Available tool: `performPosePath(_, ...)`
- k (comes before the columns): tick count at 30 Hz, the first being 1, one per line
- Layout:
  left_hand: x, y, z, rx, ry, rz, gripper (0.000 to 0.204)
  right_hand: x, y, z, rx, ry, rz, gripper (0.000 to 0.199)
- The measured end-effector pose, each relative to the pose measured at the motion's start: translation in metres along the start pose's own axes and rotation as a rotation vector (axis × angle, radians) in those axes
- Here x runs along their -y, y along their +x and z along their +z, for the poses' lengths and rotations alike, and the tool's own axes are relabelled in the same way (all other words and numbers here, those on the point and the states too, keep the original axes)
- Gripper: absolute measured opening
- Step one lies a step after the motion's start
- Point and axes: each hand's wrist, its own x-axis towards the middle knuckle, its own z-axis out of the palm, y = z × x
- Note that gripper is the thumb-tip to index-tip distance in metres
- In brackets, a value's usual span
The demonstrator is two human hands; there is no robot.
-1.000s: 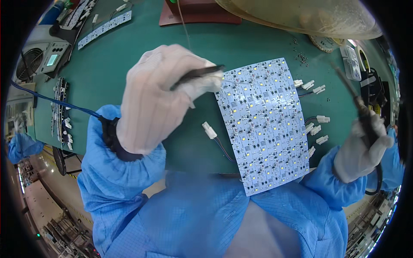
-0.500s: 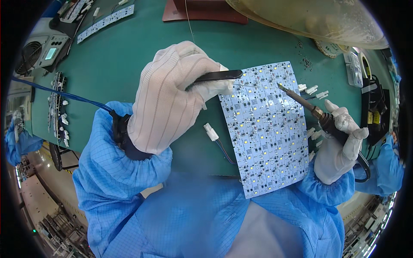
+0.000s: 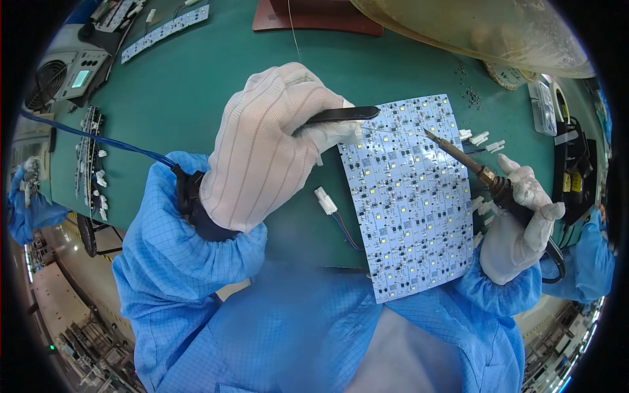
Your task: Soldering small white electronic components onto a printed circuit board at an assembly station.
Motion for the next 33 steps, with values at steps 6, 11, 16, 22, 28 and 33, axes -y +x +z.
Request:
performPosePath(6,0.000,-0.002,0.000,-0.008,0.008,-0.006,0.029,0.003,0.002,0.013,-0.071,-0.037,0.001,0.055)
performPosePath(11,-0.003,0.002,0.001,-0.016,-0.015,0.014,0.029,0.008,0.005,0.010,-0.024,-0.047,-0.024,0.054)
performPosePath(16,-0.005,0.001,0.001,-0.013,-0.016,0.015,0.028,0.007,0.006,0.019,-0.178,-0.166,-0.235,0.057)
performPosePath(22,-0.010,-0.003,-0.006,0.029,0.010,-0.001,0.024,0.031,0.000,0.023,0.182,-0.595,-0.371,0.059)
performPosePath(28,-0.002,-0.002,0.004,0.073,-0.019,0.025,0.022,0.031,0.000,0.032,0.150,-0.649,-0.356,0.041)
performPosePath(33,-0.002,-0.002,0.003,0.071,-0.004,0.019,0.021,0.030,0.001,0.034,0.119,-0.638,-0.330,0.024)
